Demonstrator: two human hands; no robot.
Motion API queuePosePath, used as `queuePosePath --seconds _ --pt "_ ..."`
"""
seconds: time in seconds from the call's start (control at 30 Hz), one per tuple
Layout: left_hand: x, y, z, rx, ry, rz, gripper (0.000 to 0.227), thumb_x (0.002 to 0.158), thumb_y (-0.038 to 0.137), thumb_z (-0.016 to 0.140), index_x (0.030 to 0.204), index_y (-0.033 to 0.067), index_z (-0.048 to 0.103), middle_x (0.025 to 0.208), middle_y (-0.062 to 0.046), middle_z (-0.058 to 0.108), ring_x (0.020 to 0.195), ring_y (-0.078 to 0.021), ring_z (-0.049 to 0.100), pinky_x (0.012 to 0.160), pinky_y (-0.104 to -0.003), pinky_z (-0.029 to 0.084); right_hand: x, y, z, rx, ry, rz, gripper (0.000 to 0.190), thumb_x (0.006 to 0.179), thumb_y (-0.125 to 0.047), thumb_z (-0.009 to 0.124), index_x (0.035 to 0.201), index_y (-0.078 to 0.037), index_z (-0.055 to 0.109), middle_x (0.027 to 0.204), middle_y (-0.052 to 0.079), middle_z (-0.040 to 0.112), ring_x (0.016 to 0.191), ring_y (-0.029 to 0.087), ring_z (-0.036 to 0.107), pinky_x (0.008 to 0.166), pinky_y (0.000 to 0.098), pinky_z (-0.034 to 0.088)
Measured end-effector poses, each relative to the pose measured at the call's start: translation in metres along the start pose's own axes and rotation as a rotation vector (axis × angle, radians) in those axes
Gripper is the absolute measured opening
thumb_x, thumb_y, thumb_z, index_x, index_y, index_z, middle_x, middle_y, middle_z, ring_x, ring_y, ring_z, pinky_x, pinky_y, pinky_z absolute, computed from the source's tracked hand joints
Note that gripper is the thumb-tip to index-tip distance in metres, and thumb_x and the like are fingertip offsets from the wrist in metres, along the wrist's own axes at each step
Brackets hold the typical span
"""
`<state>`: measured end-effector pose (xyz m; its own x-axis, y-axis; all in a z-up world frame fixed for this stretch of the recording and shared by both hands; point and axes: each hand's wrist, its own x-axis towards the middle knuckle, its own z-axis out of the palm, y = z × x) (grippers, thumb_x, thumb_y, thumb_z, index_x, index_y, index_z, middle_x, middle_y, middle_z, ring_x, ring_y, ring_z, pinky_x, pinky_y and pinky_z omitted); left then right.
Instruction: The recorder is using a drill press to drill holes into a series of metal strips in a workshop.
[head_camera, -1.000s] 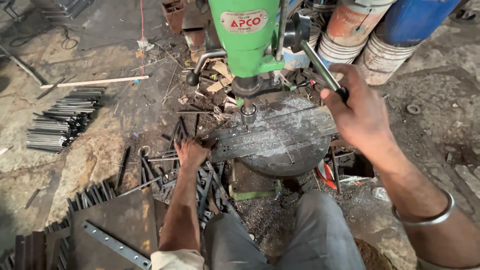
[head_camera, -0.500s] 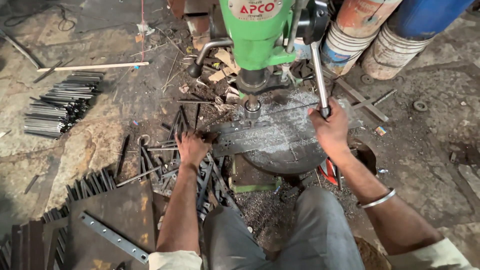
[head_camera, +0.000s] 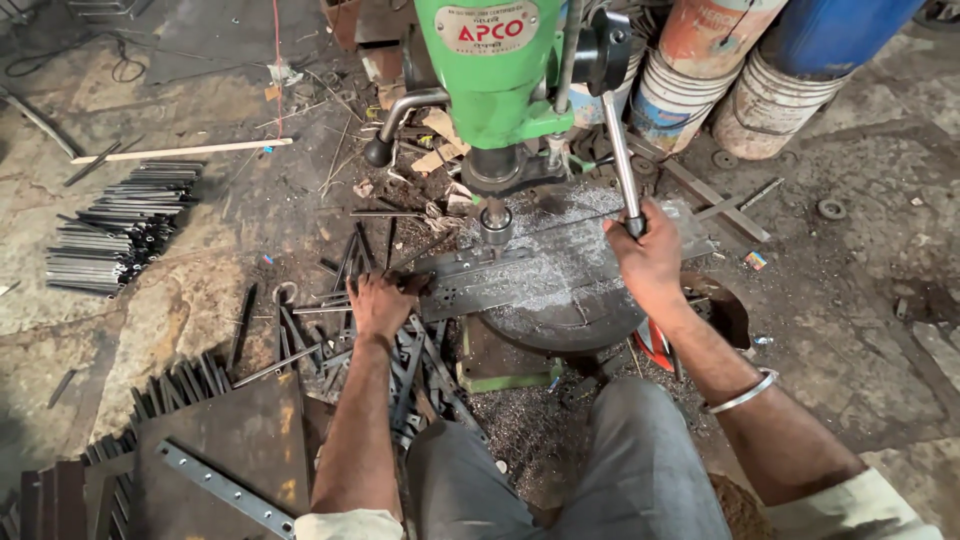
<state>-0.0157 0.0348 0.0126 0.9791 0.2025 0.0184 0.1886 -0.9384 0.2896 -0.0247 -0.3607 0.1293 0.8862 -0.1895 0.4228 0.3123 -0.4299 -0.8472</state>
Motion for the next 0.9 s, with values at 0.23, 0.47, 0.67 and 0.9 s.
queuePosePath --seconds 0.23,0.47,0.67,0.9 --pt "-0.004 0.007 -0.011 -0.029 -0.061 -0.028 0.067 0.093 0.072 0.054 0.128 0.0169 0.071 0.149 -0.014 0.054 0.146 -0.0297 0.041 0.126 -0.057 0.012 0.0 -0.004 0.0 -0.065 0.015 -0.016 0.024 0.092 -0.01 0.077 0.084 -0.006 0.055 0.064 -0.002 0.045 0.06 0.01 0.041 0.053 0.0305 0.034" --pt "0.007 -0.011 0.013 0.041 -0.013 0.005 0.065 0.087 0.064 0.059 0.134 0.0197 0.067 0.15 -0.013 0.052 0.145 -0.0303 0.039 0.124 -0.058 0.012 -0.004 -0.017 -0.007 -0.014 -0.031 0.008 0.024 0.094 -0.01 0.075 0.085 -0.006 0.053 0.066 -0.003 0.044 0.061 0.01 0.042 0.054 0.0313 0.033" --pt "0.002 0.003 -0.001 0.008 -0.062 -0.041 0.076 0.091 0.076 0.054 0.136 0.0157 0.064 0.148 -0.014 0.053 0.143 -0.0297 0.042 0.123 -0.06 0.015 -0.013 -0.13 -0.06 -0.25 -0.067 -0.037 0.053 0.098 -0.013 0.07 0.147 -0.009 0.049 0.09 0.007 0.064 0.066 0.02 0.056 0.059 0.0389 0.045" --pt "0.002 0.004 -0.005 0.017 -0.066 -0.053 0.074 0.088 0.075 0.058 0.132 0.0166 0.068 0.146 -0.012 0.058 0.143 -0.0281 0.045 0.126 -0.059 0.016 0.004 -0.164 -0.085 -0.373 -0.11 -0.431 0.06 0.103 -0.008 0.071 0.155 -0.003 0.042 0.14 0.021 0.066 0.106 0.029 0.073 0.091 0.039 0.057"
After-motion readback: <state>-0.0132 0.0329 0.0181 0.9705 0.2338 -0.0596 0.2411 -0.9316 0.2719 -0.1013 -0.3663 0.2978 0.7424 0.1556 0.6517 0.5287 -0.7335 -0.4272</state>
